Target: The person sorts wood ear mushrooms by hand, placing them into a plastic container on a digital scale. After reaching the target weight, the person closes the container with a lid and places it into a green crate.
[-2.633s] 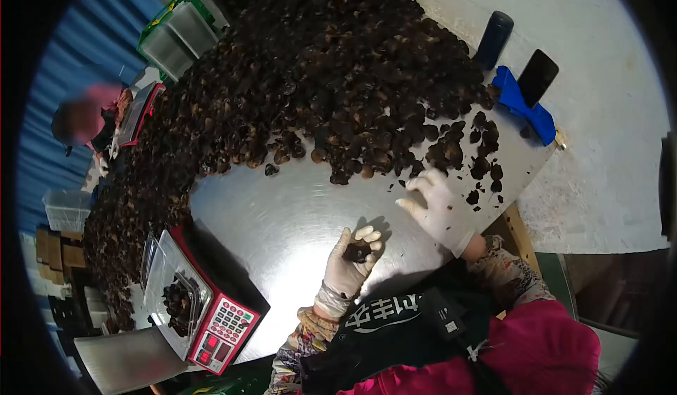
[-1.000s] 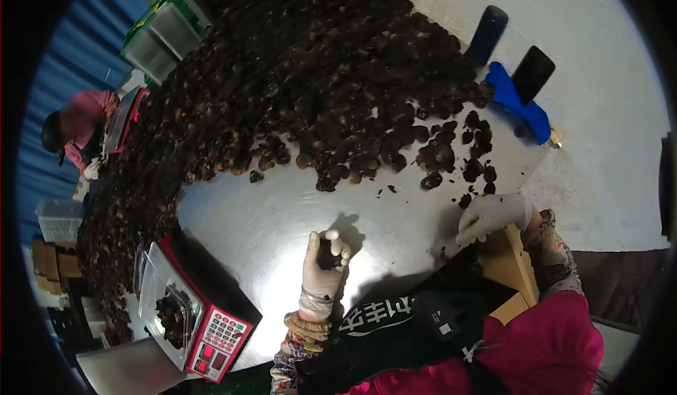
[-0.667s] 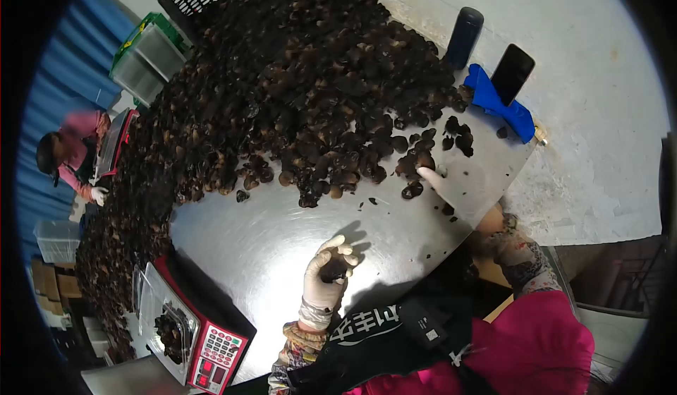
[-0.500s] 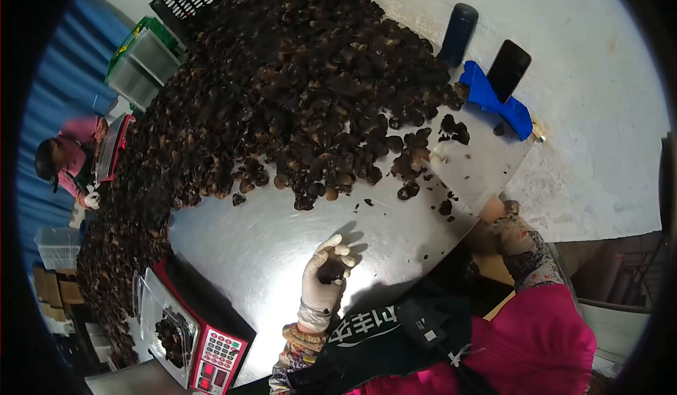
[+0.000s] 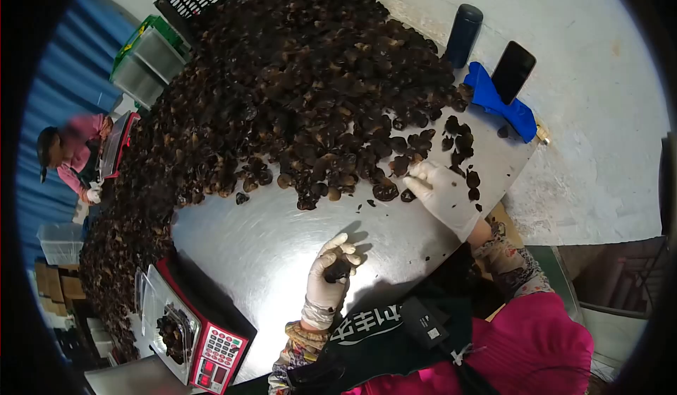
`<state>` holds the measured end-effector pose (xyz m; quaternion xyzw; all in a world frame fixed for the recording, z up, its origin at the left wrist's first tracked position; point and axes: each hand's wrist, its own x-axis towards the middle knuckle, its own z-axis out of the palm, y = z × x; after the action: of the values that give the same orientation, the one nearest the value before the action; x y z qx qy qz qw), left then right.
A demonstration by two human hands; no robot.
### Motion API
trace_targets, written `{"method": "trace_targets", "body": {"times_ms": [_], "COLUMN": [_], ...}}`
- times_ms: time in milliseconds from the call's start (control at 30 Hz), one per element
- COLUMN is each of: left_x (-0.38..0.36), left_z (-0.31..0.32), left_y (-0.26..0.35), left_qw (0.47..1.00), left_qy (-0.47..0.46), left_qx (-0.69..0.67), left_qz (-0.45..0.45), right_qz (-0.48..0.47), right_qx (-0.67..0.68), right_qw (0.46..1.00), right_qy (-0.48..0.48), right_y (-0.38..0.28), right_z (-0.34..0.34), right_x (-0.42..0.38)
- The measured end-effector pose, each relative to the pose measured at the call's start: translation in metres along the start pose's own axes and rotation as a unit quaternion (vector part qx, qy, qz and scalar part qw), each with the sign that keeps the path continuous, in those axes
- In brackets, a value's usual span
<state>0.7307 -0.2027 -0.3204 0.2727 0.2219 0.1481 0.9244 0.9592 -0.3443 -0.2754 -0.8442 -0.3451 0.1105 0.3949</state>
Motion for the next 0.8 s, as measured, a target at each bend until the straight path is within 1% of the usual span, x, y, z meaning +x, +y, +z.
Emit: {"method": "trace_targets", "body": {"times_ms": [33,67,100,133,167,233,300,367,400,433,500,533,633,667,700,767,800], "left_x": [0.000,0.000,0.000,0.000,-0.001,-0.001,0.000,-0.001,0.002,0.002,0.004,0.005,0.013,0.013,0.014,0.015,0.013], "left_z": [0.000,0.002,0.002,0.001,0.001,0.003,0.009,0.023,0.006,0.008,0.015,0.015,0.012,0.015,0.013,0.007,0.006], "left_y": [0.000,0.001,0.001,0.001,0.002,0.002,0.005,0.011,0.006,0.008,0.011,0.010,0.009,0.010,0.009,0.006,0.006], "left_qw": [1.000,1.000,1.000,1.000,1.000,1.000,1.000,0.999,0.999,0.999,0.999,0.999,0.999,0.999,1.000,1.000,1.000], "left_qy": [-0.006,-0.001,-0.001,-0.012,-0.024,-0.012,0.002,-0.004,-0.005,-0.003,-0.025,-0.011,-0.006,-0.010,-0.009,-0.013,-0.011], "left_qx": [-0.002,-0.006,-0.006,-0.012,-0.018,-0.009,0.001,0.032,0.019,0.018,0.026,0.024,0.028,0.008,0.007,0.000,0.000], "left_qz": [0.000,-0.004,-0.003,0.000,0.003,-0.002,-0.005,-0.017,-0.029,-0.027,-0.037,-0.035,-0.039,-0.030,-0.029,-0.018,-0.019], "right_qz": [-0.001,-0.050,-0.097,-0.114,-0.114,-0.079,-0.091,-0.086,-0.090,-0.092,-0.090,-0.074,-0.062,-0.061,-0.057,-0.057,-0.056], "right_qx": [0.001,-0.097,-0.194,-0.222,-0.220,-0.191,-0.182,-0.137,-0.120,-0.119,0.015,0.061,0.075,0.049,-0.016,0.015,0.016], "right_qw": [1.000,0.994,0.974,0.963,0.963,0.977,0.977,0.983,0.987,0.987,0.995,0.995,0.995,0.996,0.998,0.997,0.997], "right_qy": [-0.001,0.028,0.057,0.105,0.105,0.060,0.060,0.081,0.061,0.059,0.045,0.034,0.010,0.030,0.034,0.050,0.048], "right_y": [-0.006,-0.011,-0.014,-0.004,0.001,0.010,0.007,-0.002,-0.002,-0.003,-0.006,-0.007,-0.020,-0.029,-0.019,-0.035,-0.030], "right_z": [0.007,0.016,0.023,0.035,0.041,0.046,0.050,0.049,0.048,0.048,0.050,0.055,0.051,0.043,0.045,0.036,0.038], "right_x": [-0.002,-0.006,-0.007,-0.004,-0.002,0.002,-0.001,-0.004,-0.004,-0.004,-0.007,-0.010,-0.007,-0.002,0.006,0.016,0.018]}}
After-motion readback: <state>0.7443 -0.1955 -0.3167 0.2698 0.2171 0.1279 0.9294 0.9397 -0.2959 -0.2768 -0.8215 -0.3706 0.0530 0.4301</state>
